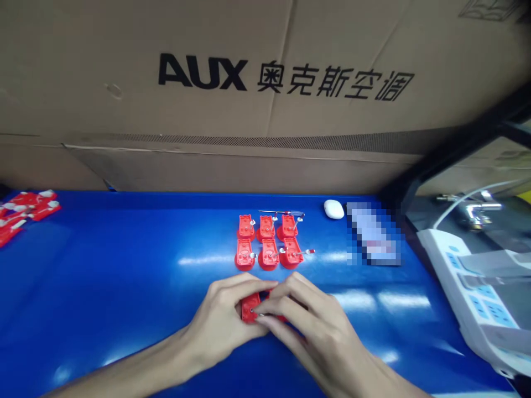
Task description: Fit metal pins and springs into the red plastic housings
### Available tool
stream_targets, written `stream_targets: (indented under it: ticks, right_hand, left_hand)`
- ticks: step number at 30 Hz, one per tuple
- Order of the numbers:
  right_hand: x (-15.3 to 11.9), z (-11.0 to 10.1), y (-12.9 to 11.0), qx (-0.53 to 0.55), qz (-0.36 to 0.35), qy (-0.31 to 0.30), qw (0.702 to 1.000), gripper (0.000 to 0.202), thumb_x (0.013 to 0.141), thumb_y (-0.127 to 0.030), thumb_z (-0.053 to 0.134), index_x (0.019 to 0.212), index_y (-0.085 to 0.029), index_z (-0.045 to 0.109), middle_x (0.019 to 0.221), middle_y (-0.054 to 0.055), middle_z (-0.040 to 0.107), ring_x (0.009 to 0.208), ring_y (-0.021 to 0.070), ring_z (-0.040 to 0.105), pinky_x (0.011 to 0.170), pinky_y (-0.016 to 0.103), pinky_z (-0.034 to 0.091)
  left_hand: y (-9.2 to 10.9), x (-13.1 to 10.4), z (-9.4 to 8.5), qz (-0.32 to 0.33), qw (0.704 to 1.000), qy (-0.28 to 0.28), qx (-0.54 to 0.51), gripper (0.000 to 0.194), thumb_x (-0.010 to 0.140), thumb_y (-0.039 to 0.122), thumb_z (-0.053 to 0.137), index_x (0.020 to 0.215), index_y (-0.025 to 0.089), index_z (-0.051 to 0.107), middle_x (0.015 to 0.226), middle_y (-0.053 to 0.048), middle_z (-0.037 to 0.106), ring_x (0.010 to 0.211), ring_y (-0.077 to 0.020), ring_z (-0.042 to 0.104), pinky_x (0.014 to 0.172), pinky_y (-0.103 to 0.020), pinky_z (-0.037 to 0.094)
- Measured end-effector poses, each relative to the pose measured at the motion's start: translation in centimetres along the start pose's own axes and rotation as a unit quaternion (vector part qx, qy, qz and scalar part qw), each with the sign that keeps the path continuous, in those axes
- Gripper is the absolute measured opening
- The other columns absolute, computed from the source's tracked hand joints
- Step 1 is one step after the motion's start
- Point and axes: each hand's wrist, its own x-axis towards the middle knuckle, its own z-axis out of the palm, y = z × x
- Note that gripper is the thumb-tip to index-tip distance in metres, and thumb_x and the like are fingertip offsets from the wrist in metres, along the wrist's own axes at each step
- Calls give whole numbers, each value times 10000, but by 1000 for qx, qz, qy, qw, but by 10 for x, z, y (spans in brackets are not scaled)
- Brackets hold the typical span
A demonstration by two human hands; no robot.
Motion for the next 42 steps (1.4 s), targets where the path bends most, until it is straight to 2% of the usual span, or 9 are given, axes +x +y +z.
stream_targets:
  ticks: [3, 6, 10, 12, 15, 20, 28, 33, 42]
  right_hand:
    - [3, -9, -7, 26, -4, -3, 1000, 125, 1091, -172, 640, 1137, -231, 741, 1045, 50, 742, 921, 166, 693, 789, 278, 603]
    - [1, -25, -11, 56, 3, 47, 997, 173, 1062, -160, 684, 1186, -255, 758, 1036, 38, 746, 937, 173, 701, 798, 293, 598]
    - [-11, -46, -1, 45, 170, 110, 978, 60, 1039, -317, 748, 1051, -278, 792, 986, 24, 746, 809, 163, 667, 615, 263, 503]
    - [-18, -51, 10, 29, 251, 72, 965, 189, 1047, -442, 731, 1008, -269, 798, 903, 10, 725, 711, 149, 601, 596, 272, 466]
    - [-29, -47, 28, 17, 303, -13, 953, 332, 1069, -555, 655, 994, -271, 810, 832, -5, 694, 677, 149, 558, 632, 291, 444]
    - [-39, -31, 46, 22, 302, -43, 952, 343, 1072, -522, 627, 973, -255, 818, 873, 18, 740, 699, 171, 615, 659, 312, 447]
    - [-36, -20, 49, 46, 320, -52, 945, 318, 1080, -490, 618, 1027, -235, 800, 876, 16, 748, 732, 180, 625, 695, 322, 450]
    - [-37, -20, 51, 83, 348, -39, 933, 367, 1059, -561, 651, 1181, -233, 764, 829, -6, 715, 709, 170, 628, 682, 307, 462]
    - [-34, -23, 52, 77, 351, -29, 933, 409, 1062, -610, 628, 1069, -236, 793, 932, 34, 782, 817, 200, 706, 737, 324, 514]
  left_hand:
    - [0, 0, 0, -2, 1000, -2, -2, 490, 871, 285, 943, 1343, 264, 813, 1162, -58, 841, 954, -221, 807, 862, -314, 643]
    - [-1, -1, 0, -1, 1000, 2, 2, 499, 876, 342, 947, 1350, 269, 808, 1183, -71, 839, 970, -235, 815, 868, -332, 653]
    - [0, -1, 0, -9, 999, 10, 31, 540, 832, 338, 981, 1343, 300, 810, 1202, -54, 838, 991, -236, 816, 935, -360, 665]
    - [1, -2, -1, -12, 999, 11, 41, 556, 818, 336, 991, 1344, 305, 812, 1194, -48, 839, 980, -229, 814, 947, -360, 666]
    - [2, -2, -2, -12, 999, 13, 47, 559, 815, 321, 992, 1345, 298, 814, 1171, -47, 840, 950, -219, 811, 918, -349, 670]
    - [2, 0, -4, 0, 998, 15, 54, 545, 824, 342, 984, 1340, 291, 816, 1155, -47, 835, 937, -216, 803, 894, -347, 666]
    - [1, 1, -5, -2, 999, 4, 54, 555, 829, 330, 984, 1355, 307, 807, 1175, -29, 831, 969, -204, 804, 908, -325, 649]
    - [1, 1, -5, 1, 998, 5, 61, 553, 827, 333, 985, 1351, 306, 809, 1184, -35, 834, 978, -211, 806, 919, -335, 651]
    - [3, 3, -6, 5, 998, 5, 65, 554, 824, 345, 984, 1348, 290, 812, 1209, -59, 838, 997, -237, 813, 945, -373, 669]
